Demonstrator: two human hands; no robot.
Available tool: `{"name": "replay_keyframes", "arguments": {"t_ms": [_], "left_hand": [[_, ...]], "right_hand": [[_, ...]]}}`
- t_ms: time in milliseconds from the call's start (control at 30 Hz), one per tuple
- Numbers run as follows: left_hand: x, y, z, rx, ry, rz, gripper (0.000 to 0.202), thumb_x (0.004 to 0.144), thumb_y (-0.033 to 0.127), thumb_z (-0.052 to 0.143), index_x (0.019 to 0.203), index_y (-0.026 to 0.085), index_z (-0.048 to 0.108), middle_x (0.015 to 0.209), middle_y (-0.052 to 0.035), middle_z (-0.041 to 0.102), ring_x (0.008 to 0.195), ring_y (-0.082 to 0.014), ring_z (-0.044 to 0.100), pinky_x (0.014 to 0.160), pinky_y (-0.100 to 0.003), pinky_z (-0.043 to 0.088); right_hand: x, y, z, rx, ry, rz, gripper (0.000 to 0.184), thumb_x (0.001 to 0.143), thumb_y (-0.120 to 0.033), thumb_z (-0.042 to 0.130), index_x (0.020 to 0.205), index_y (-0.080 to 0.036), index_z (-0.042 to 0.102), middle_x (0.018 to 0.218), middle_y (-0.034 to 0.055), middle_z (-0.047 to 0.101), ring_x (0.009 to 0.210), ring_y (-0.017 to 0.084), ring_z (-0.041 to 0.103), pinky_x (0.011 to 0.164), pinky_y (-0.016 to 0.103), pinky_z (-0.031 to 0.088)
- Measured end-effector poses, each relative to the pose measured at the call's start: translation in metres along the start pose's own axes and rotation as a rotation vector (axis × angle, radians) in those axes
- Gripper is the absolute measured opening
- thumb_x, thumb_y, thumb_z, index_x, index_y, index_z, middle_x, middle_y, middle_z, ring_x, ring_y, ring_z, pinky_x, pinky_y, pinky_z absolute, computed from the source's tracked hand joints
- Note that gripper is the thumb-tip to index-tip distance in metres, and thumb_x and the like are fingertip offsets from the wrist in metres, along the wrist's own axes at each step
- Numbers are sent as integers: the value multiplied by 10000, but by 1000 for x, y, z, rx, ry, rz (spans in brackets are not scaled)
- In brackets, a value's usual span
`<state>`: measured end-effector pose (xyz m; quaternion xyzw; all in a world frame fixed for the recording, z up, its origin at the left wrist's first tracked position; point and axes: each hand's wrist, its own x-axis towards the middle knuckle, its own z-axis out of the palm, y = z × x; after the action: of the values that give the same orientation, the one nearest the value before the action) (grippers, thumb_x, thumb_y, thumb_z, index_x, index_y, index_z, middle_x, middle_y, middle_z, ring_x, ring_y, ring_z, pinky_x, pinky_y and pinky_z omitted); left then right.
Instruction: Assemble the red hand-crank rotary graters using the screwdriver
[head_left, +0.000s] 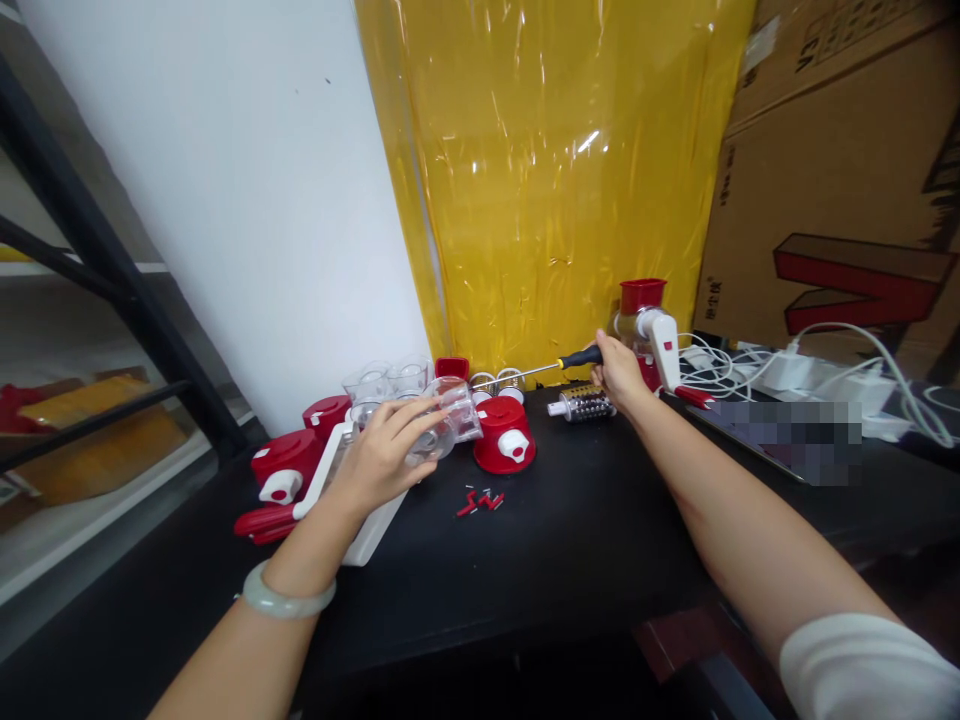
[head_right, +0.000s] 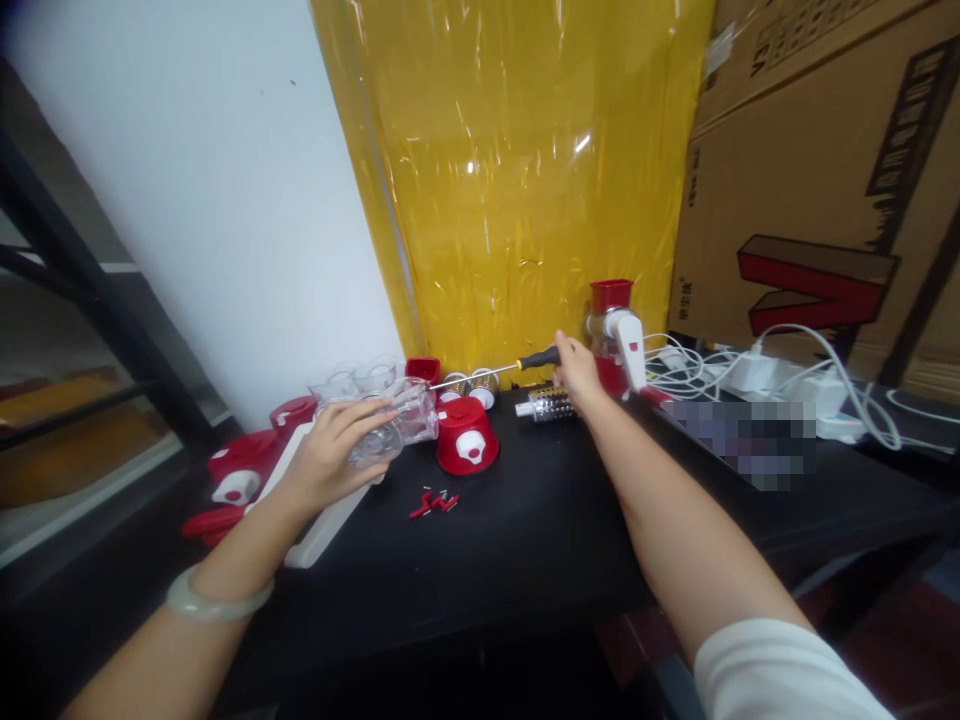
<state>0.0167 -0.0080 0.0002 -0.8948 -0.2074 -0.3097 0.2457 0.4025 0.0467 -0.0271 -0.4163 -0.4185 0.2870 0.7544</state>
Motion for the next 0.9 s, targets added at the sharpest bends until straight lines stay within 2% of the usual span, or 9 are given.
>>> {"name": "replay_keyframes", "arguments": {"t_ms": [100, 167, 300, 400, 567, 733, 900], "left_hand": [[0, 1, 0, -4, -3, 4, 607, 771, 150, 691, 1338, 241, 495, 1327, -105, 587, 1148, -290, 554, 937, -450, 466], [0, 1, -1, -8, -13, -6, 597, 770, 151, 690, 1331, 233, 505, 1316, -110, 594, 1153, -293, 550, 940, -450, 463], [-1, 1, -1, -18, -8, -16, 600, 776, 165, 690, 1339, 234, 494, 1318, -115, 586, 1152, -295, 544, 942, -460, 461], [-1, 1, -1, -21, 2, -18, 603, 777, 155, 691, 1340, 231, 486, 1337, -111, 570, 1171, -291, 525, 957, -458, 457], [-1, 2, 0, -7, -4, 4, 581, 778, 127, 683, 1323, 206, 499, 1339, -120, 567, 1191, -288, 509, 970, -454, 453], [-1, 1, 4, 26, 8, 18, 572, 779, 70, 655, 1316, 204, 510, 1322, -106, 588, 1178, -278, 510, 958, -448, 472], [-2, 0, 6, 91, 24, 46, 608, 795, 26, 599, 1355, 232, 481, 1337, -89, 585, 1266, -289, 464, 979, -471, 480]], "right_hand": [[-1, -2, 0, 95, -28, 97, 327, 820, -530, 502, 816, -207, 550, 506, -53, 527, 352, 104, 522, 363, 212, 419], [-2, -5, 1, 150, -63, 128, 236, 799, -432, 519, 855, -206, 554, 628, -33, 607, 426, 112, 599, 402, 212, 455], [-2, -4, 2, 146, -56, 91, 184, 754, -338, 598, 871, -198, 572, 689, -30, 637, 426, 100, 601, 400, 202, 466], [0, 1, 1, 87, -26, 44, 259, 759, -421, 655, 840, -190, 571, 608, -36, 611, 392, 90, 565, 364, 186, 440], [3, 7, -4, -101, 2, -24, 412, 770, -585, 643, 724, -200, 505, 420, -63, 484, 299, 76, 433, 287, 170, 303], [1, 4, -4, -161, 45, -24, 420, 790, -593, 621, 675, -222, 460, 368, -88, 383, 282, 76, 354, 292, 195, 262], [-1, 1, -1, -125, 64, 33, 410, 784, -588, 616, 666, -237, 442, 361, -91, 336, 280, 87, 315, 290, 224, 245]]}}
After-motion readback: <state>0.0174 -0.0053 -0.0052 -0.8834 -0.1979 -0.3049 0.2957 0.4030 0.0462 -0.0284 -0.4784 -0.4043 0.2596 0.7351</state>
